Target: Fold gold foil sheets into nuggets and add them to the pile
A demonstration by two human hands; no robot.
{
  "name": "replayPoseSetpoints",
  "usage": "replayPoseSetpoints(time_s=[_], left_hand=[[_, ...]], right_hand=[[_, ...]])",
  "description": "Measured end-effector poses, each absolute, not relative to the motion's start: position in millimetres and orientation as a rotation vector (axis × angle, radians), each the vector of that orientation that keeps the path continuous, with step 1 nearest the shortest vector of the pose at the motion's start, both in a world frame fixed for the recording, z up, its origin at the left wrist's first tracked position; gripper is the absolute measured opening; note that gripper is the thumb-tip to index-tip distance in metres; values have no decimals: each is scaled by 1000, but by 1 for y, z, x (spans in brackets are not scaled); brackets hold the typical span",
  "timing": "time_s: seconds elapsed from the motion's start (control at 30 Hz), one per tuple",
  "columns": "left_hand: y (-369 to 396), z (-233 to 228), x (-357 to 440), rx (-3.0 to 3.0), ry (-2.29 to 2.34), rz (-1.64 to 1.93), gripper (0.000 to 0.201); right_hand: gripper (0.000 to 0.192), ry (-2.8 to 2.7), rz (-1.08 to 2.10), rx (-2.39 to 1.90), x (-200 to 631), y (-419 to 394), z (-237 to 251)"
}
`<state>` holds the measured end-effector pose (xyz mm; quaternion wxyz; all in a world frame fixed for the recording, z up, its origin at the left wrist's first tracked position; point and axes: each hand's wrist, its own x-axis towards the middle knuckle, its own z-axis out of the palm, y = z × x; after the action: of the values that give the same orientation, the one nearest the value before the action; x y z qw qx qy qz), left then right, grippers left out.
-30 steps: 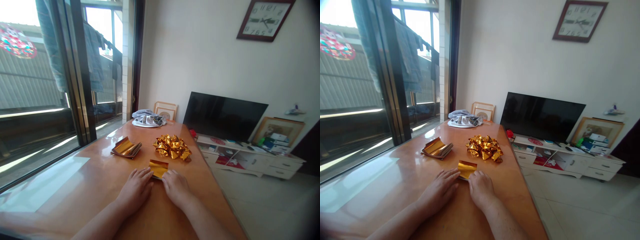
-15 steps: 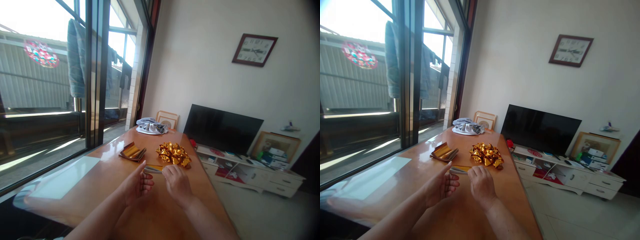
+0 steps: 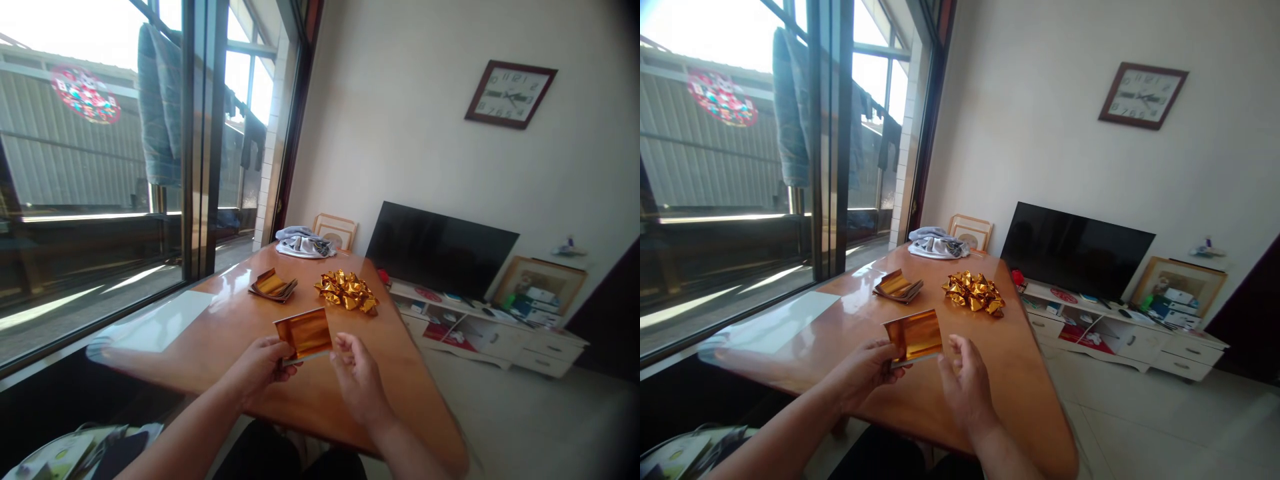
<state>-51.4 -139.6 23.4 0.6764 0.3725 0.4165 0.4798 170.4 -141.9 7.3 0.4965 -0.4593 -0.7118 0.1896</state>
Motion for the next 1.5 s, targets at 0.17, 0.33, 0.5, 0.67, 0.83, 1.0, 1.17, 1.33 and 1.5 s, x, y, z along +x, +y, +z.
replayPoseSetpoints(time_s=[0.17, 0.33, 0.5, 0.67, 0.83, 1.0, 1.17, 1.33, 1.5], left_hand=[[-165, 28, -49, 1105, 991, 1101, 31], [-188, 35, -45, 1197, 950, 1090, 27], [-201, 29, -44, 1094, 886, 1016, 28], [-209, 23, -40, 1113, 999, 1048, 21], [-217, 28, -36, 1146, 998, 1108, 14], [-223, 30, -32, 1168, 957, 1131, 8], [-223, 28, -30, 1169, 968, 1119, 15], [-224, 28, -27, 1198, 877, 1127, 22], [-223, 26, -25, 1193, 914, 1154, 22]], right_hand=[[35, -1485, 1196, -1094, 158, -172, 16], [19, -1430, 1246, -1101, 149, -187, 25], [13, -1352, 1249, -1064, 145, -201, 27], [15, -1306, 1330, -1016, 144, -213, 30], [30, -1190, 1489, -972, 144, -217, 25], [18, -1230, 1401, -931, 139, -220, 18], [19, -1256, 1442, -902, 137, -224, 27], [17, -1233, 1463, -953, 139, -223, 30], [20, -1211, 1463, -1053, 145, -217, 22]])
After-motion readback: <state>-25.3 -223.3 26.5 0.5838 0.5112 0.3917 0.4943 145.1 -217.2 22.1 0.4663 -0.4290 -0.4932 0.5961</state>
